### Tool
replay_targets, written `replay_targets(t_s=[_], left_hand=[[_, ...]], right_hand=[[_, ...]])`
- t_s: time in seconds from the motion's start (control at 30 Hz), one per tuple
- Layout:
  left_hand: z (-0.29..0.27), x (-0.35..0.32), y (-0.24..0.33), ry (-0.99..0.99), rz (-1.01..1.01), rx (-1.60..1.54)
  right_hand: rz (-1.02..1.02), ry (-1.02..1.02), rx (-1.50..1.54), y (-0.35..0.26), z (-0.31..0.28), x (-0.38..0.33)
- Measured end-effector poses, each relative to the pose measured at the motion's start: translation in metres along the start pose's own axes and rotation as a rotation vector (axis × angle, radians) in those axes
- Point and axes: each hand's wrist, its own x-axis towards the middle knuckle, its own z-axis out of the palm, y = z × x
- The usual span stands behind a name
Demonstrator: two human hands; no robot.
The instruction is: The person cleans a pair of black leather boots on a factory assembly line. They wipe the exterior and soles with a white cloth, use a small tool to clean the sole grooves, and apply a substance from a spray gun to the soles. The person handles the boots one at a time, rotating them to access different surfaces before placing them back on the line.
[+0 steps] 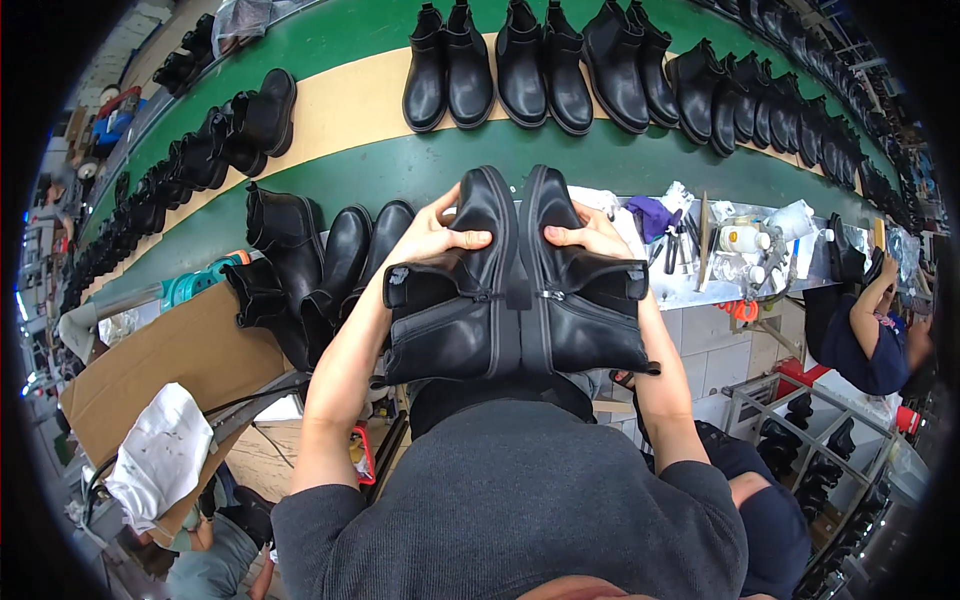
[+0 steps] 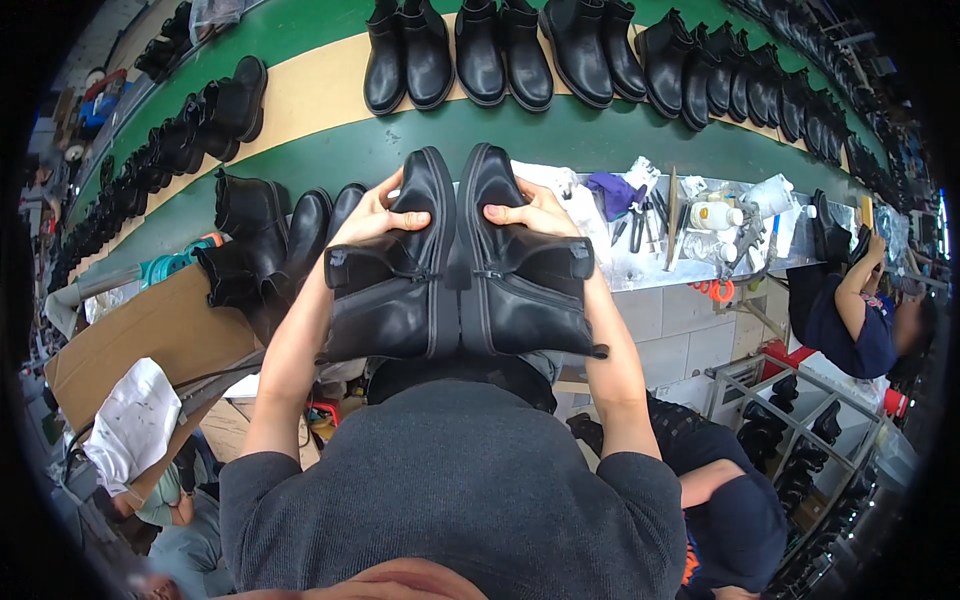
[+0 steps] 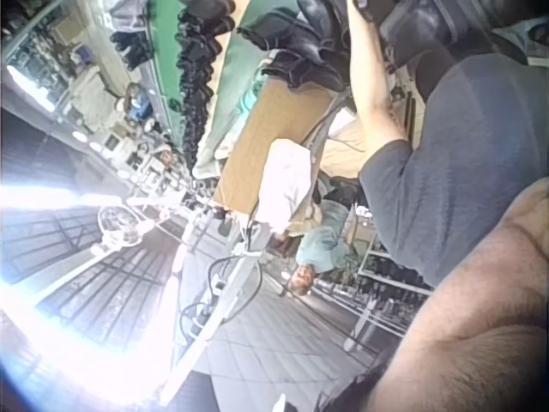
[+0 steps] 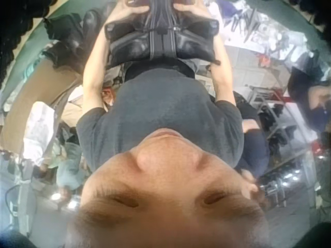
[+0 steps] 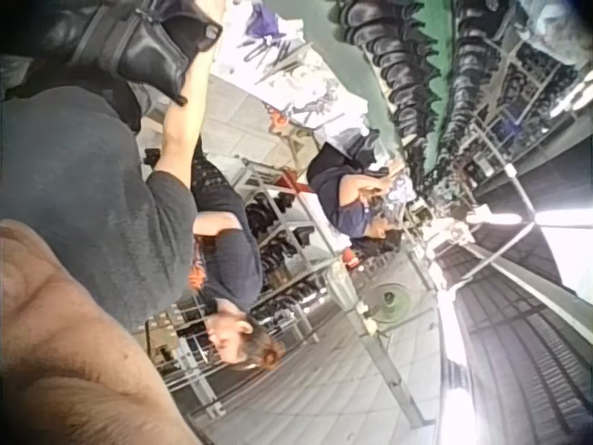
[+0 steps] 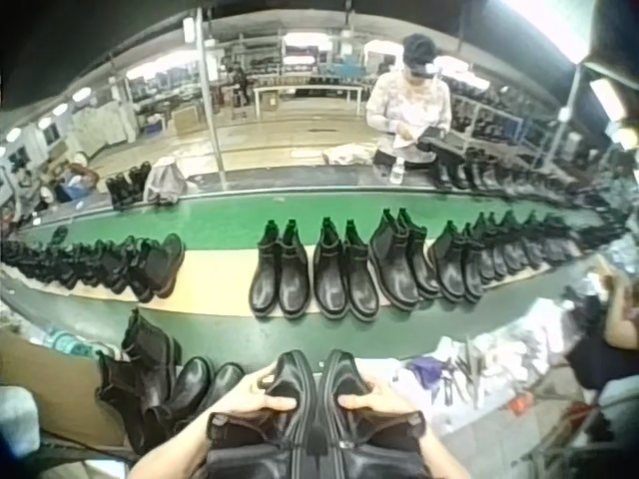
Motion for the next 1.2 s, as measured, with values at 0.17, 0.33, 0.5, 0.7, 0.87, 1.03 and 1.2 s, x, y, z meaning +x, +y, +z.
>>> replay_targets(t_s=[0.17, 0.33, 0.5, 0.7, 0.87, 1.03, 1.2], left_hand=[[0.000, -0.034, -0.021, -0.043, 0.069, 0.263], [0.011, -0.038, -0.015, 0.065, 0.025, 0.165], [-0.002, -0.014, -0.022, 0.153, 0.122, 0.331], [-0.027, 0.043, -0.034, 0.345, -0.105, 1.275], [0.050, 0.002, -0.005, 0.191, 0.429, 0.720], [0.080, -0.010, -0.007, 0.315, 0.500, 0.469], [0.061, -0.002, -0.018, 0.323, 0.517, 0.111]], right_hand=[[-0.082, -0.198, -0.083, 0.005, 0.008, -0.029], [0.013, -0.021, -0.067, 0.019, 0.015, -0.041], [-0.243, 0.085, -0.099, -0.002, 0.025, -0.052], [-0.313, 0.446, -0.724, -0.018, 0.040, -0.070], [-0.333, 0.594, -0.788, -0.014, 0.066, -0.064], [-0.647, 0.343, -0.620, 0.004, 0.065, -0.055], [-0.285, 0.467, -0.670, 0.062, -0.050, -0.017]])
